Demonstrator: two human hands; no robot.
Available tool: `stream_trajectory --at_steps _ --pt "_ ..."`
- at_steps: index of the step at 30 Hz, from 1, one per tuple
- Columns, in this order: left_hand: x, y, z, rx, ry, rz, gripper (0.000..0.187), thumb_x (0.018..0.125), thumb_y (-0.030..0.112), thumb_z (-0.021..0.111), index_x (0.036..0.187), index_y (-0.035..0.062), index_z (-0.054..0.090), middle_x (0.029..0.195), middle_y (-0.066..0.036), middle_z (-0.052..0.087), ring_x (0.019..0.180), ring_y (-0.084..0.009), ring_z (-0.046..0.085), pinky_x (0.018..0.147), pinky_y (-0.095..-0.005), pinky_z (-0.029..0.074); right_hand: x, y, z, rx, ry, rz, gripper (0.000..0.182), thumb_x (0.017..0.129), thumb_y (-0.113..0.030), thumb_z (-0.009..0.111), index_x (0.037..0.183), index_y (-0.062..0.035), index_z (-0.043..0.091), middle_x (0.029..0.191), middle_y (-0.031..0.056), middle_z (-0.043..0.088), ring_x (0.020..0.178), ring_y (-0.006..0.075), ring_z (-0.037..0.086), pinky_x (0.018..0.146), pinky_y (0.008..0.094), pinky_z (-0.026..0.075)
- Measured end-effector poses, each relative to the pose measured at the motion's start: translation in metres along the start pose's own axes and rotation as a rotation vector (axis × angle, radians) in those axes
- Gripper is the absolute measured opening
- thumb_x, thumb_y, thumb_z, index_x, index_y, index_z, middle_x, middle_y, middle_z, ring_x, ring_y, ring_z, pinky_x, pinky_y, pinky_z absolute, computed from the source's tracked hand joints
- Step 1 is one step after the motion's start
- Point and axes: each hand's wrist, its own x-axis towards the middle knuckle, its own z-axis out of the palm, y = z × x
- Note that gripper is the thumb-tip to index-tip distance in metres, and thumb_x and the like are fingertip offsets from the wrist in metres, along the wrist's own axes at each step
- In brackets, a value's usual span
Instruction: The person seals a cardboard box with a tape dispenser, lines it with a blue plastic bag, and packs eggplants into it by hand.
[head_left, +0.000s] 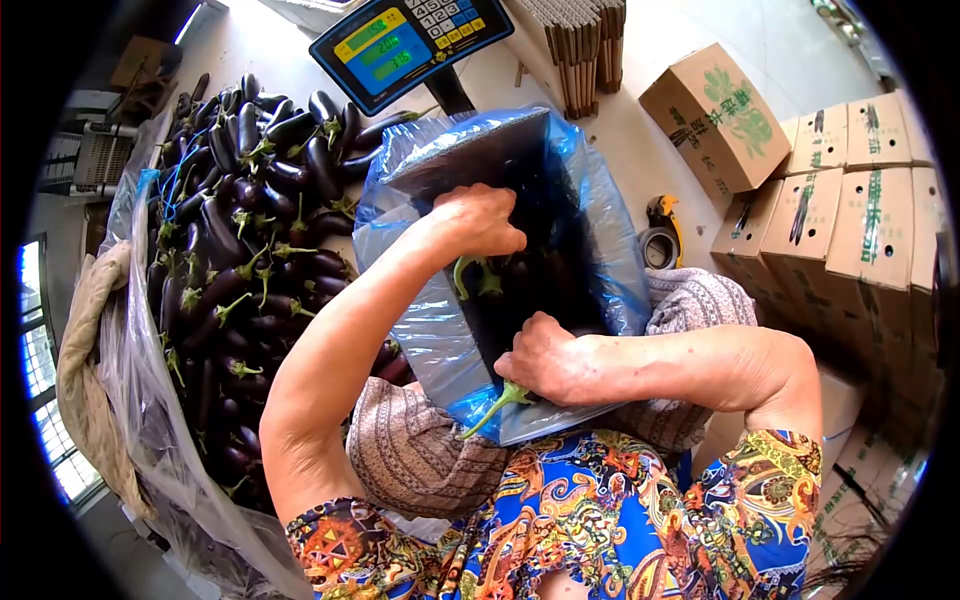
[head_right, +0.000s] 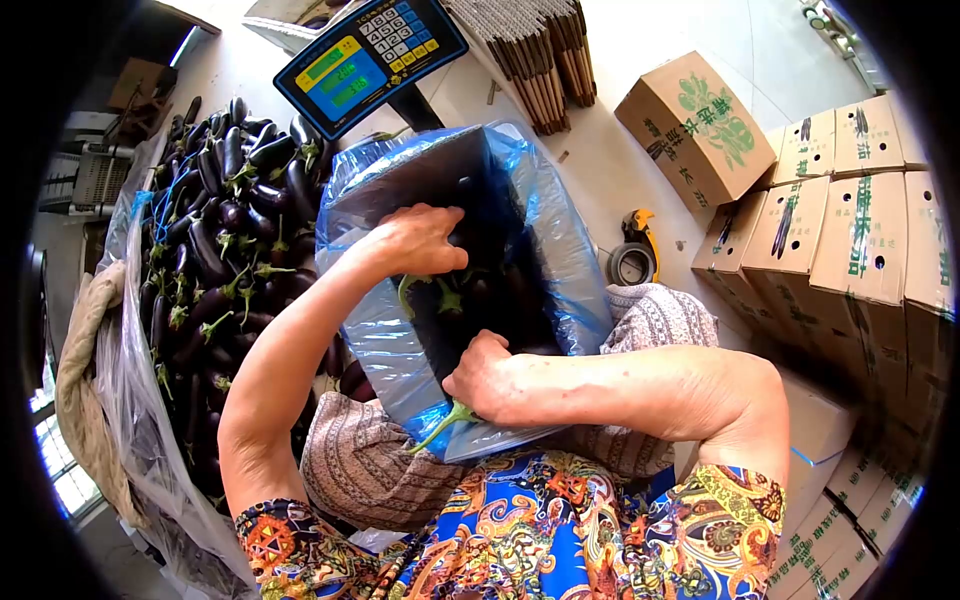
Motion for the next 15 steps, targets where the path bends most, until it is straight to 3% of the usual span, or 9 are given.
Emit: stream_trajectory --at_steps 4,7,8,15 --pt "0.029 -0.012 0.012 -0.153 -0.022 0.063 0.06 0.077 0.04 0.062 0.12 -0.0014 0.062 0.118 -0.026 0.064 0.112 -0.041 0.06 0.098 -0.0413 0.047 -0.002 0.001 -0.001 -0.024 0.016 -0.032 0.019 0.082 -0.021 0.06 0.096 -0.0077 0.058 0.079 0.0066 0.066 0.074 0.0231 0.065 0.064 0.0374 0.043" --pt "0.036 -0.018 0.02 -0.186 0.076 0.054 0.067 0.078 0.042 0.061 0.128 -0.0016 0.057 0.125 -0.028 0.059 0.12 -0.0399 0.055 0.104 -0.0417 0.042 0.001 0.001 -0.001 -0.007 0.004 -0.04 0.02 0.082 -0.02 0.059 0.097 -0.0065 0.058 0.078 0.0075 0.065 0.074 0.0235 0.065 0.063 0.0374 0.043" --pt "0.035 -0.018 0.018 -0.223 0.041 0.014 0.068 0.08 0.037 0.061 0.136 -0.0009 0.051 0.134 -0.029 0.052 0.129 -0.0379 0.048 0.11 -0.0409 0.035 0.002 0.002 -0.001 0.012 -0.008 -0.032 0.02 0.082 -0.02 0.059 0.097 -0.0062 0.058 0.078 0.0079 0.065 0.073 0.0237 0.065 0.063 0.0374 0.043" --pt "0.038 -0.053 0.057 -0.311 0.27 0.129 0.072 0.082 0.026 0.067 0.143 0.0004 0.04 0.137 -0.028 0.05 0.129 -0.0432 0.045 0.11 -0.0433 0.034 -0.004 0.006 -0.006 0.036 0.019 -0.052 0.021 0.081 -0.021 0.06 0.097 -0.0062 0.059 0.077 0.0085 0.066 0.073 0.0228 0.065 0.063 0.0365 0.043"
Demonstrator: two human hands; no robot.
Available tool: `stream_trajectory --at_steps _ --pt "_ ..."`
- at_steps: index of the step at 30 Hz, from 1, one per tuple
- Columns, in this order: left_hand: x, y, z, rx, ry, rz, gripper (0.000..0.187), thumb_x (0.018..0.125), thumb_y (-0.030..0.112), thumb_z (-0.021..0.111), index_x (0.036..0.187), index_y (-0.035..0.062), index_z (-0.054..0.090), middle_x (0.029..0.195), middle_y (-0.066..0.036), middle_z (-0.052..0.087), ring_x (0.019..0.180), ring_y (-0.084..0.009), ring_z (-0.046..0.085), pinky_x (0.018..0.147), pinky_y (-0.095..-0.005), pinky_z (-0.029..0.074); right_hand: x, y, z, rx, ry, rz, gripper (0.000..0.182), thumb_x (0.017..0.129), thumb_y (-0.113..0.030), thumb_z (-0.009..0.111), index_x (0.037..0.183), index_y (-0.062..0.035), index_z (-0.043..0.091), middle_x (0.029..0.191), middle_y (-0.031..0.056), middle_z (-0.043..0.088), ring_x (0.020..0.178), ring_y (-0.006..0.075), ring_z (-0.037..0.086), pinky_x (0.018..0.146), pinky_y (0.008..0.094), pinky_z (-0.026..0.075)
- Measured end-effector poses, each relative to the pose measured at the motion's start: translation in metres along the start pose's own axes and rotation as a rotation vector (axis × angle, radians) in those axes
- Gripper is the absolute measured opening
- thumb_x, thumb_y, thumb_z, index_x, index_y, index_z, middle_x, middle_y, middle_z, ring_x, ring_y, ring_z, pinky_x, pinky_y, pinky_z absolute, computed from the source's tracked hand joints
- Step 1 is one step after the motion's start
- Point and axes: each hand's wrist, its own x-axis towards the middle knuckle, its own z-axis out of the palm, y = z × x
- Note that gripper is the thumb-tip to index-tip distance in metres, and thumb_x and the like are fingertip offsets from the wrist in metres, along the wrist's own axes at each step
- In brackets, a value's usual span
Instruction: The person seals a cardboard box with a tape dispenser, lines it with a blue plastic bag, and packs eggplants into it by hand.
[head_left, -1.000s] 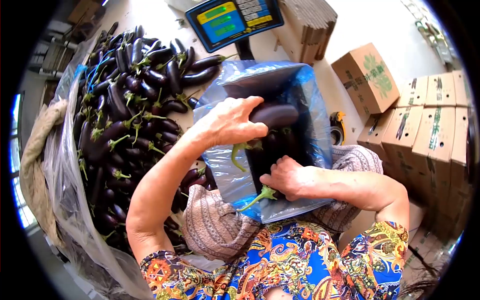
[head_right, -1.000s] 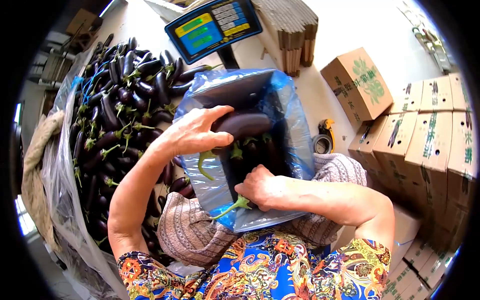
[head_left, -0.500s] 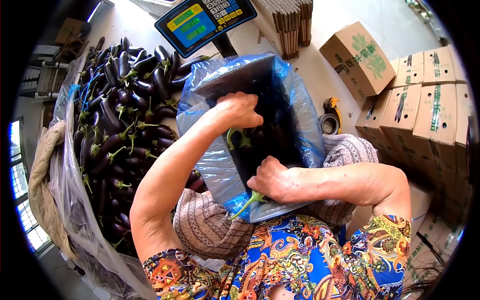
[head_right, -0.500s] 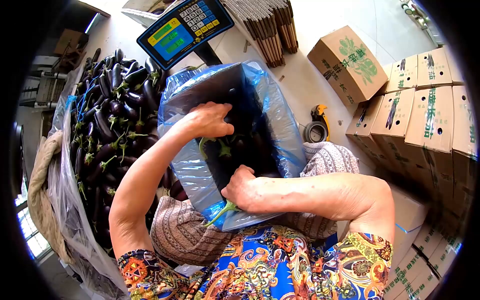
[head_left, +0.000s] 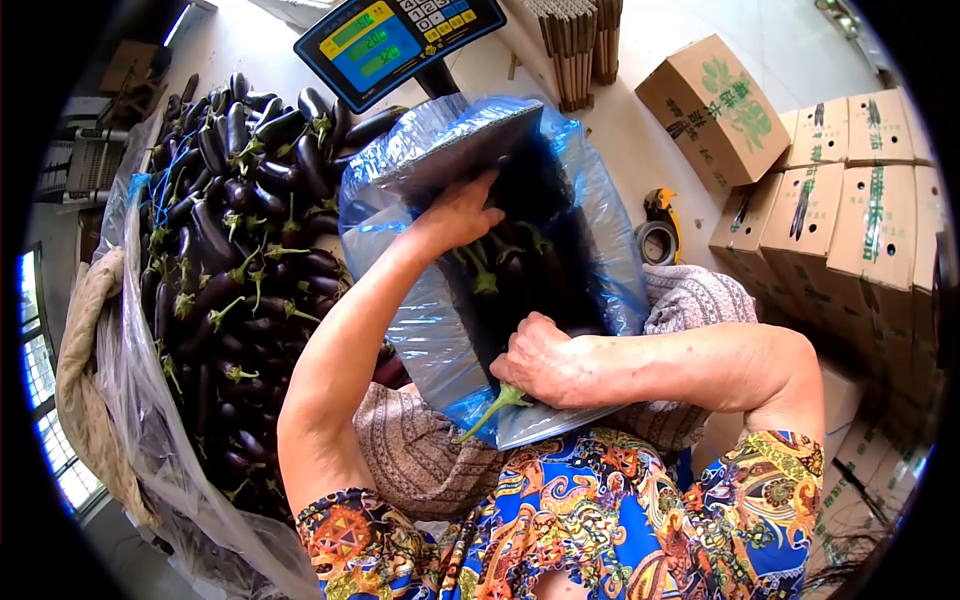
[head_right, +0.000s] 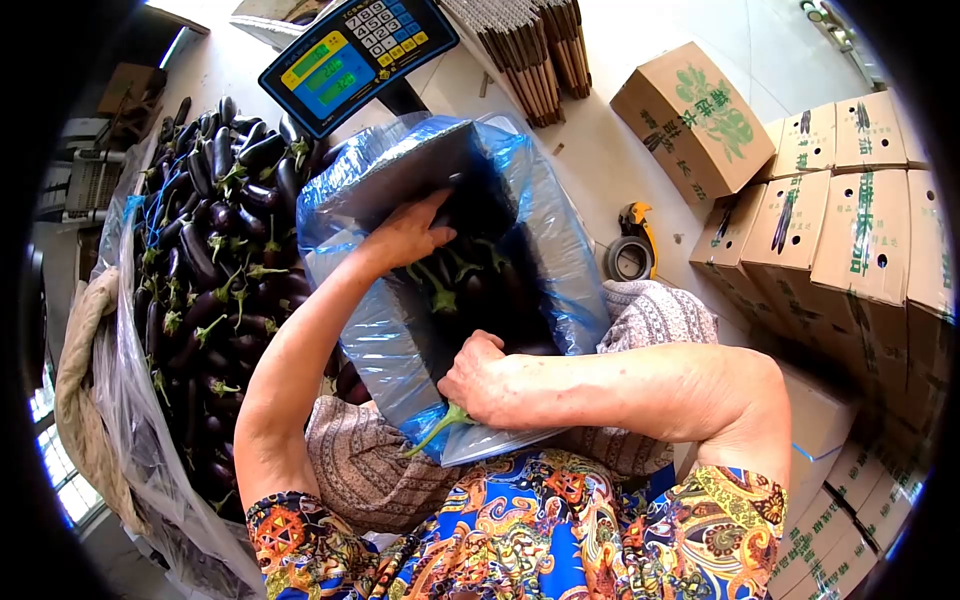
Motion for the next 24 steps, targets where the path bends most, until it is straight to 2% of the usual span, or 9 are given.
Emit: stream_trajectory --at_steps 3,12,13,16,18,19,21,22,24 --pt "-0.016 0.022 -0.012 0.099 -0.116 -0.133 0.073 0.081 0.025 0.068 0.144 0.0009 0.038 0.134 -0.03 0.051 0.127 -0.0444 0.046 0.108 -0.0436 0.036 0.005 0.0 0.008 0.005 0.006 0.018 0.02 0.081 -0.021 0.061 0.096 -0.0073 0.06 0.077 0.0077 0.066 0.073 0.0221 0.065 0.063 0.036 0.043" --pt "-0.005 0.0 -0.008 -0.175 -0.075 -0.257 0.061 0.087 0.033 0.059 0.136 -0.0018 0.048 0.131 -0.031 0.053 0.127 -0.0403 0.049 0.108 -0.0408 0.036 0.011 0.001 0.011 0.038 -0.024 0.054 0.018 0.08 -0.02 0.062 0.095 -0.0108 0.061 0.077 0.0075 0.067 0.074 0.0214 0.065 0.064 0.0355 0.045" --pt "-0.012 0.001 -0.008 0.063 -0.021 -0.052 0.055 0.091 0.027 0.055 0.138 -0.0004 0.047 0.129 -0.03 0.055 0.124 -0.0397 0.052 0.107 -0.04 0.038 0.011 0.002 0.01 0.044 -0.024 0.056 0.018 0.08 -0.021 0.062 0.095 -0.0107 0.061 0.077 0.0078 0.067 0.075 0.0215 0.065 0.064 0.0356 0.045" --pt "-0.021 -0.011 0.003 0.103 0.149 0.077 0.05 0.093 0.021 0.052 0.139 0.0006 0.047 0.123 -0.029 0.059 0.117 -0.0402 0.056 0.103 -0.0405 0.041 0.009 0.001 0.008 0.051 -0.029 0.071 0.018 0.08 -0.021 0.061 0.095 -0.0106 0.061 0.078 0.0085 0.067 0.075 0.0219 0.065 0.064 0.0357 0.046" --pt "-0.016 -0.013 0.004 0.343 -0.011 0.068 0.05 0.093 0.015 0.051 0.14 0.0008 0.045 0.119 -0.028 0.062 0.113 -0.0401 0.058 0.1 -0.0411 0.043 0.009 -0.001 0.011 0.049 -0.026 0.077 0.017 0.08 -0.021 0.061 0.094 -0.0105 0.061 0.078 0.0087 0.067 0.075 0.0222 0.065 0.064 0.0356 0.046" --pt "-0.009 -0.035 0.017 0.834 -0.06 0.261 0.051 0.092 0.014 0.051 0.141 0.001 0.044 0.119 -0.028 0.062 0.114 -0.0397 0.058 0.1 -0.0413 0.043 0.011 -0.001 0.014 0.041 -0.021 0.077 0.017 0.08 -0.021 0.061 0.094 -0.0105 0.061 0.078 0.0088 0.067 0.075 0.0223 0.065 0.064 0.0355 0.046" --pt "-0.012 -0.024 0.007 0.861 -0.099 0.268 0.054 0.089 0.011 0.051 0.141 0.0012 0.044 0.12 -0.028 0.062 0.114 -0.0396 0.058 0.101 -0.0413 0.043 0.01 -0.001 0.014 0.034 0.001 0.072 0.016 0.08 -0.02 0.061 0.093 -0.0104 0.06 0.078 0.0089 0.067 0.075 0.0225 0.065 0.063 0.0353 0.045" --pt "-0.017 -0.013 -0.005 0.395 -0.088 0.085 0.056 0.086 0.009 0.051 0.141 0.0012 0.043 0.12 -0.028 0.061 0.115 -0.0398 0.058 0.101 -0.0411 0.043 0.009 0.0 0.014 0.037 0.018 0.069 0.016 0.081 -0.02 0.06 0.093 -0.0104 0.06 0.078 0.0089 0.067 0.075 0.0226 0.065 0.063 0.0353 0.045" --pt "-0.02 -0.003 -0.013 -0.007 -0.027 -0.029 0.061 0.082 0.006 0.052 0.142 0.0017 0.043 0.12 -0.029 0.061 0.115 -0.0407 0.057 0.101 -0.0407 0.043 0.005 0.001 0.013 0.033 0.051 0.064 0.015 0.081 -0.02 0.06 0.092 -0.0102 0.06 0.077 0.0087 0.067 0.074 0.0226 0.065 0.063 0.0351 0.045"
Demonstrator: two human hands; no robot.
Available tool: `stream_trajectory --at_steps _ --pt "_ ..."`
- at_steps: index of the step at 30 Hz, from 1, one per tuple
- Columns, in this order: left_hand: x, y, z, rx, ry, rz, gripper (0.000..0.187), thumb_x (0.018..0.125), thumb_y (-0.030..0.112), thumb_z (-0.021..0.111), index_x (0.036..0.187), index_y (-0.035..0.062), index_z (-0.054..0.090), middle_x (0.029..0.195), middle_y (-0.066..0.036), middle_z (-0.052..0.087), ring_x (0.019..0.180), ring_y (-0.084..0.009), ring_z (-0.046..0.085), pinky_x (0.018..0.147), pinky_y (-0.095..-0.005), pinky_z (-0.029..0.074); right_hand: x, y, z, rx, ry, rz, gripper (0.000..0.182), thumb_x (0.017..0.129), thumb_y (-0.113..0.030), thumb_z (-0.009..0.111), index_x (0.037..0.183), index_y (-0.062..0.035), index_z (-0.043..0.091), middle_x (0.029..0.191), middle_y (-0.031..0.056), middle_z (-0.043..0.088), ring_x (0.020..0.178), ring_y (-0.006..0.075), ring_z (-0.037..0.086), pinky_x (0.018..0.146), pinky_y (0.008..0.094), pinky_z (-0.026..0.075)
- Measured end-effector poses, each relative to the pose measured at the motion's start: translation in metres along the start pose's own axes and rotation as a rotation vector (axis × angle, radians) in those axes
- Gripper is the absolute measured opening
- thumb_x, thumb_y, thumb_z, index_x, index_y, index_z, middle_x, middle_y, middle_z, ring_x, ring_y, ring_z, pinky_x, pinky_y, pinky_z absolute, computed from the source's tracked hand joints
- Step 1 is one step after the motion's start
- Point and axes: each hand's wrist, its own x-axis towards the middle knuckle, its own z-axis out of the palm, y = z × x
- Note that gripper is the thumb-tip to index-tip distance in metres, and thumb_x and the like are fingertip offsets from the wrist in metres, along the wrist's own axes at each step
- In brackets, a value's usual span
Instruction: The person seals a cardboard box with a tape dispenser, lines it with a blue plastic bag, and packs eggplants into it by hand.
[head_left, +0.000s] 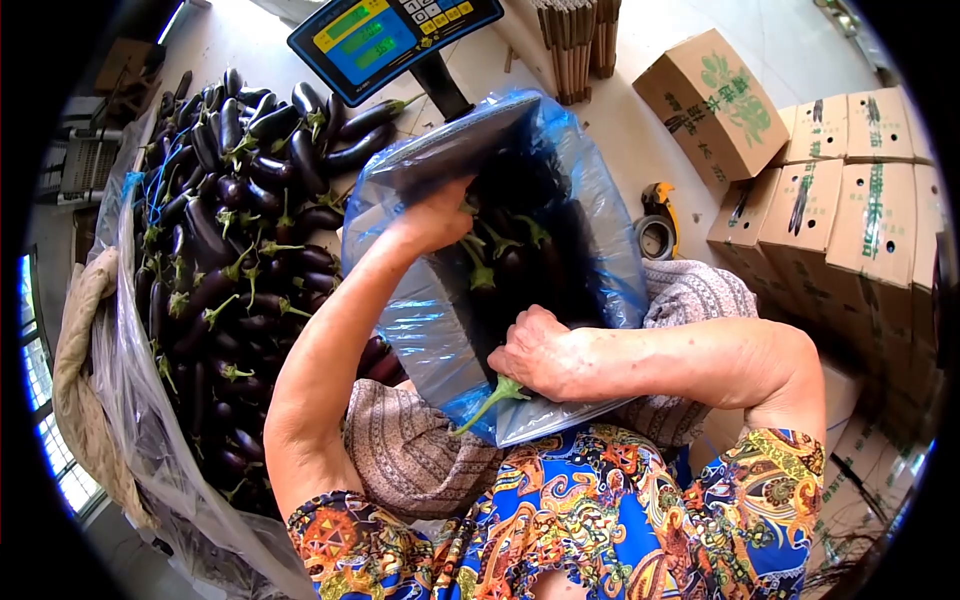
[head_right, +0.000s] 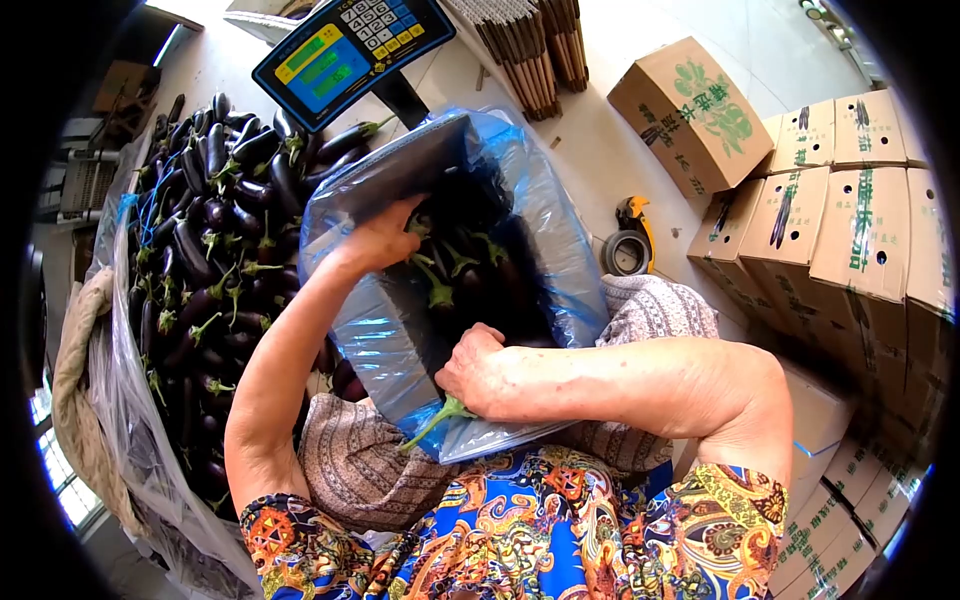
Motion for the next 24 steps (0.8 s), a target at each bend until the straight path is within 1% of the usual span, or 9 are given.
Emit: stream_trajectory --at_steps 2,5,8,11,14,17,20,23,24 --pt "-0.001 -0.01 0.005 0.129 0.098 0.122 0.066 0.077 0.003 0.053 0.142 0.0025 0.043 0.12 -0.03 0.06 0.115 -0.042 0.057 0.101 -0.0403 0.044 -0.002 0.001 -0.002 -0.012 0.034 -0.014 0.014 0.082 -0.02 0.059 0.091 -0.01 0.059 0.077 0.0082 0.066 0.073 0.0224 0.064 0.063 0.0349 0.045" --pt "0.007 -0.013 0.002 0.188 -0.021 0.072 0.07 0.074 -0.001 0.053 0.143 0.0043 0.043 0.121 -0.031 0.059 0.116 -0.0433 0.055 0.102 -0.04 0.043 0.002 0.0 -0.004 0.001 -0.043 0.009 0.014 0.082 -0.02 0.059 0.092 -0.0094 0.058 0.076 0.008 0.066 0.072 0.022 0.064 0.063 0.0345 0.045" --pt "0.006 -0.008 -0.006 0.301 -0.071 0.134 0.072 0.072 -0.004 0.054 0.143 0.0059 0.044 0.118 -0.031 0.06 0.112 -0.0426 0.058 0.098 -0.0414 0.046 -0.002 0.001 -0.004 0.002 -0.001 -0.026 0.015 0.082 -0.019 0.059 0.092 -0.0089 0.058 0.076 0.0079 0.066 0.073 0.0215 0.063 0.064 0.0342 0.044" --pt "0.004 0.013 -0.013 0.396 -0.195 -0.019 0.061 0.071 -0.005 0.058 0.132 0.0035 0.053 0.106 -0.029 0.064 0.102 -0.043 0.062 0.089 -0.0444 0.05 -0.003 0.001 -0.006 -0.006 0.003 -0.016 0.018 0.08 -0.02 0.061 0.094 -0.0083 0.058 0.077 0.0081 0.066 0.074 0.0217 0.063 0.064 0.0342 0.044" --pt "0.005 0.001 -0.01 0.459 -0.149 0.052 0.045 0.071 -0.003 0.062 0.115 0.0023 0.06 0.092 -0.027 0.066 0.09 -0.0432 0.065 0.08 -0.0474 0.052 -0.001 0.001 -0.011 0.016 -0.048 0.001 0.02 0.078 -0.021 0.063 0.093 -0.009 0.059 0.077 0.0079 0.066 0.074 0.0217 0.063 0.064 0.0344 0.045" --pt "0.007 -0.004 0.01 0.501 0.017 0.087 0.035 0.07 -0.003 0.064 0.104 0.0009 0.061 0.088 -0.027 0.067 0.085 -0.0441 0.065 0.076 -0.0487 0.052 0.005 0.0 -0.008 0.036 -0.074 0.037 0.02 0.077 -0.021 0.064 0.093 -0.0103 0.06 0.077 0.0077 0.066 0.074 0.0214 0.063 0.065 0.0344 0.045" --pt "0.008 -0.005 0.006 0.432 -0.1 0.068 0.034 0.069 0.001 0.068 0.103 -0.0001 0.061 0.087 -0.027 0.067 0.085 -0.0431 0.065 0.076 -0.048 0.052 0.003 0.0 -0.011 0.021 -0.072 0.05 0.019 0.077 -0.021 0.064 0.092 -0.0112 0.06 0.077 0.0075 0.066 0.074 0.0214 0.064 0.066 0.0343 0.045" --pt "0.022 -0.022 0.001 0.264 -0.112 0.165 0.044 0.07 0.008 0.073 0.111 -0.0007 0.059 0.09 -0.026 0.067 0.091 -0.0423 0.065 0.08 -0.0475 0.052 0.005 -0.001 -0.01 0.027 -0.081 0.038 0.018 0.078 -0.021 0.064 0.093 -0.0113 0.06 0.077 0.0079 0.066 0.075 0.0221 0.064 0.066 0.034 0.045" --pt "0.021 -0.02 0.004 0.269 -0.098 0.118 0.049 0.071 0.011 0.074 0.115 -0.0003 0.057 0.094 -0.027 0.067 0.094 -0.0418 0.064 0.083 -0.047 0.051 0.005 -0.001 -0.01 0.036 -0.091 0.04 0.02 0.077 -0.02 0.065 0.094 -0.011 0.061 0.078 0.0086 0.066 0.076 0.0228 0.064 0.067 0.0346 0.045"
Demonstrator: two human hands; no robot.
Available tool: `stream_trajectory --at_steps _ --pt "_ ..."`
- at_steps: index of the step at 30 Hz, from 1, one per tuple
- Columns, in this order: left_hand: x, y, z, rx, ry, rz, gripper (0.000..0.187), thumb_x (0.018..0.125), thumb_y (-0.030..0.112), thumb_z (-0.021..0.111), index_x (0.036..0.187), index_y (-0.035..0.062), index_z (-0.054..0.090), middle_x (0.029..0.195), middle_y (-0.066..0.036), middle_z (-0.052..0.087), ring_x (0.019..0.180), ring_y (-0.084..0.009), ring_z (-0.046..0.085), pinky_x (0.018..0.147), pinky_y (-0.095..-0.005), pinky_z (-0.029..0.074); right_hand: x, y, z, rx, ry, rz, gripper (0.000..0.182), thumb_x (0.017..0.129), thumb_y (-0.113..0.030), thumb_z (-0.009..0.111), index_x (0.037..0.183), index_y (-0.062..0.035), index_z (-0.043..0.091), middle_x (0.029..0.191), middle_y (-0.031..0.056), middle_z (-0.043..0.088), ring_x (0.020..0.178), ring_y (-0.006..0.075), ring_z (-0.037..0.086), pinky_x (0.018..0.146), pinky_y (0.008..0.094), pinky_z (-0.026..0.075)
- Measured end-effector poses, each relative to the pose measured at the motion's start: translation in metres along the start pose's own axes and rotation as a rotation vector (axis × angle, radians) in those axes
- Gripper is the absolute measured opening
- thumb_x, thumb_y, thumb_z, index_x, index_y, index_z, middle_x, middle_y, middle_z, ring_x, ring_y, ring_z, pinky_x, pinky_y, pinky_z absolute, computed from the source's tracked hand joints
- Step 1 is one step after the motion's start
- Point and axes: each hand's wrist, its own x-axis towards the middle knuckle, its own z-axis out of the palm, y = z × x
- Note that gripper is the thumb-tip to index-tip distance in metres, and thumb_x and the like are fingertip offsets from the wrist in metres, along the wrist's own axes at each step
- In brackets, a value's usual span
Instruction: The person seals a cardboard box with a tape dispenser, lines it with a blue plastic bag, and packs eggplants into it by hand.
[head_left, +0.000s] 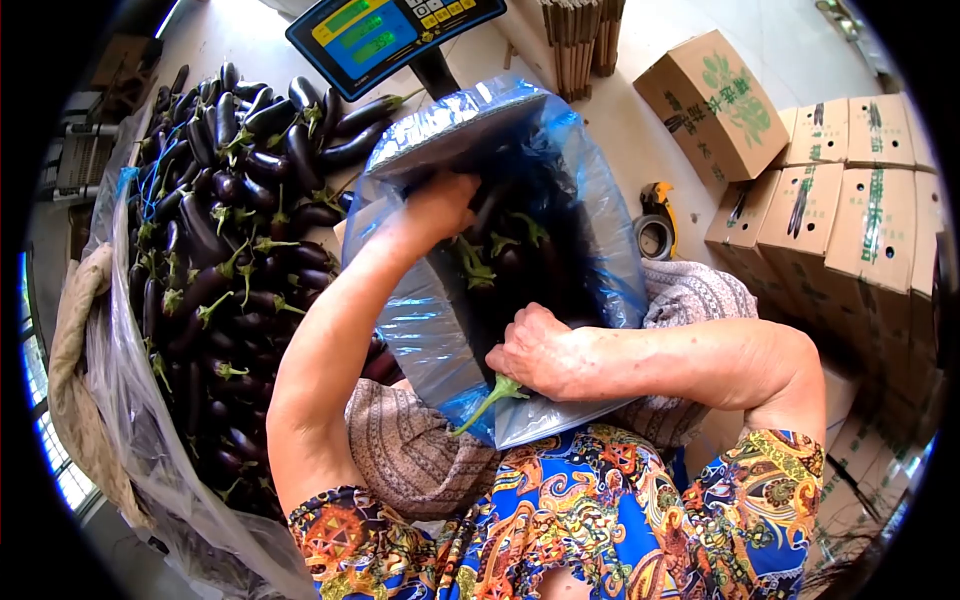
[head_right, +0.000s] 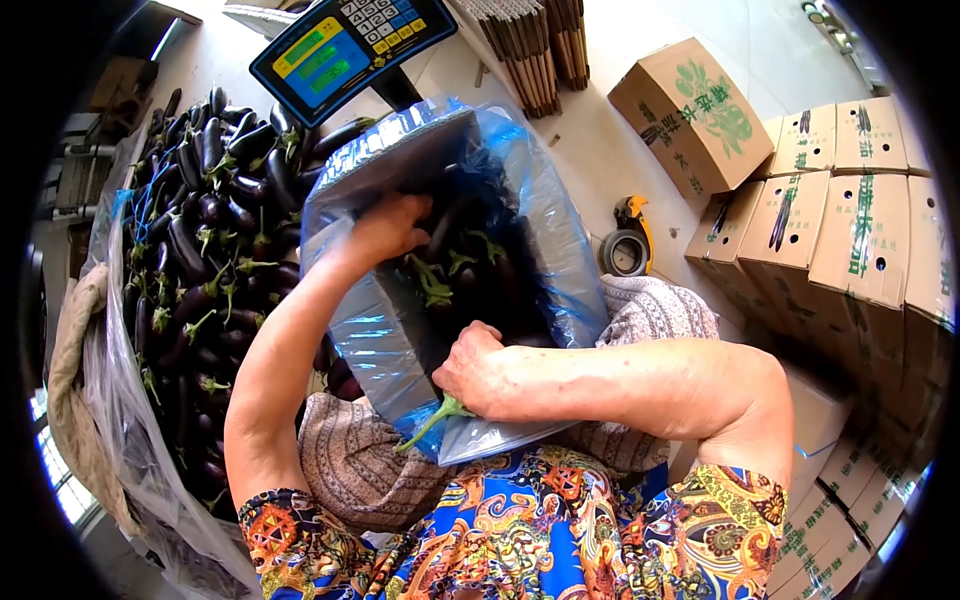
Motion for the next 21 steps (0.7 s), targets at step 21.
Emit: stream_trajectory --at_steps 21 --pt "-0.088 0.042 -0.061 -0.359 0.364 0.114 0.049 0.084 0.014 0.069 0.129 0.0027 0.055 0.099 -0.025 0.068 0.085 -0.035 0.069 0.075 -0.0393 0.055 -0.029 0.055 -0.047 -0.252 0.709 0.038 0.031 0.084 -0.018 0.06 0.115 -0.0156 0.055 0.111 0.012 0.058 0.108 0.0278 0.057 0.075 0.0366 0.05"
